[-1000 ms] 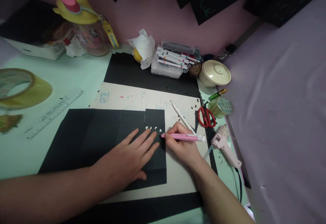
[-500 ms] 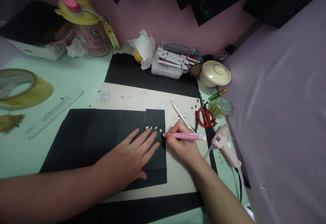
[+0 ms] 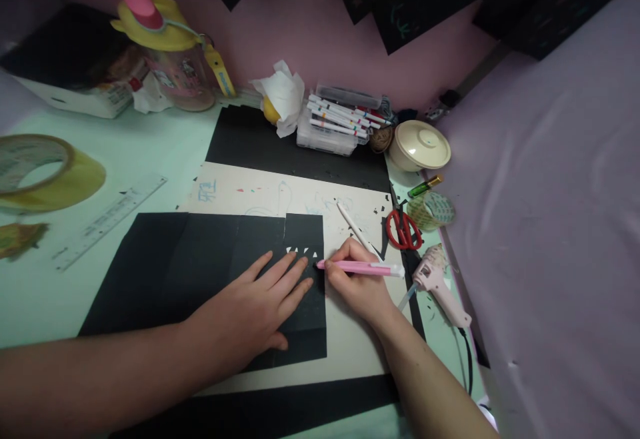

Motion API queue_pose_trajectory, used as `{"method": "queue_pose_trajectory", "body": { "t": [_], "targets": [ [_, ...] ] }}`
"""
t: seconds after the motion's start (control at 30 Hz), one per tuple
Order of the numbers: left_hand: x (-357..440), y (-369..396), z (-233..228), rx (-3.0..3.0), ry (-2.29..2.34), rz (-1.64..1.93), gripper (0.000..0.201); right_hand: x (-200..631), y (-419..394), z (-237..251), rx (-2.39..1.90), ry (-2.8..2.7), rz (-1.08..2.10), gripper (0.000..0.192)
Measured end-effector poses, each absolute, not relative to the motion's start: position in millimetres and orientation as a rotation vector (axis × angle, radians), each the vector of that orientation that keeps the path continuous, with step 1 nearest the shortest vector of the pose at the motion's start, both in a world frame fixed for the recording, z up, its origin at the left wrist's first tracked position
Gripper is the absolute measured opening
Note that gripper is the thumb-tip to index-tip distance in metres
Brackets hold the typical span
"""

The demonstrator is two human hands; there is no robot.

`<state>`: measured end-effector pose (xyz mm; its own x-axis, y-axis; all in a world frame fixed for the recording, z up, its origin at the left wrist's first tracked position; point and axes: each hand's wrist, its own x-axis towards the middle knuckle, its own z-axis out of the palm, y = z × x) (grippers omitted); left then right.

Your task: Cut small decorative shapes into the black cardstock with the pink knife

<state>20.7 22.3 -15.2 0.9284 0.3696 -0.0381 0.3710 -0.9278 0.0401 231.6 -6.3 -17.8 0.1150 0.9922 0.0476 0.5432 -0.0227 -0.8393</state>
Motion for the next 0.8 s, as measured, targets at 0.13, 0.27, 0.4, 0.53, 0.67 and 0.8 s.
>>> {"method": "queue_pose_trajectory", "body": {
  "t": [0.13,0.27,0.4,0.53,0.67,0.8],
  "targets": [
    [20.5,21.9,-16.3,3.027,0.589,-0.043,0.084,230.4,-7.0,-17.0,-1.634,-1.529,0.804,0.015],
    [20.6,22.6,-17.3,3.025,0.585,-0.034,0.084,229.3,-7.6,-15.8,-1.622,-1.521,0.827,0.015],
    [20.3,22.1,-17.7,3.029,0.584,-0.036,0.083,228.8,-6.9,-15.3,-1.622,-1.531,0.816,0.016],
    [19.6,20.4,-17.5,3.038,0.589,-0.029,0.083,228.7,-6.6,-15.2,-1.618,-1.548,0.808,0.015],
    [19.6,20.6,-18.1,3.038,0.579,-0.049,0.084,228.7,-7.0,-14.8,-1.612,-1.547,0.816,0.015],
    [19.6,21.5,-19.7,3.035,0.586,-0.021,0.084,228.4,-6.6,-14.9,-1.619,-1.537,0.821,0.016]
  ]
}}
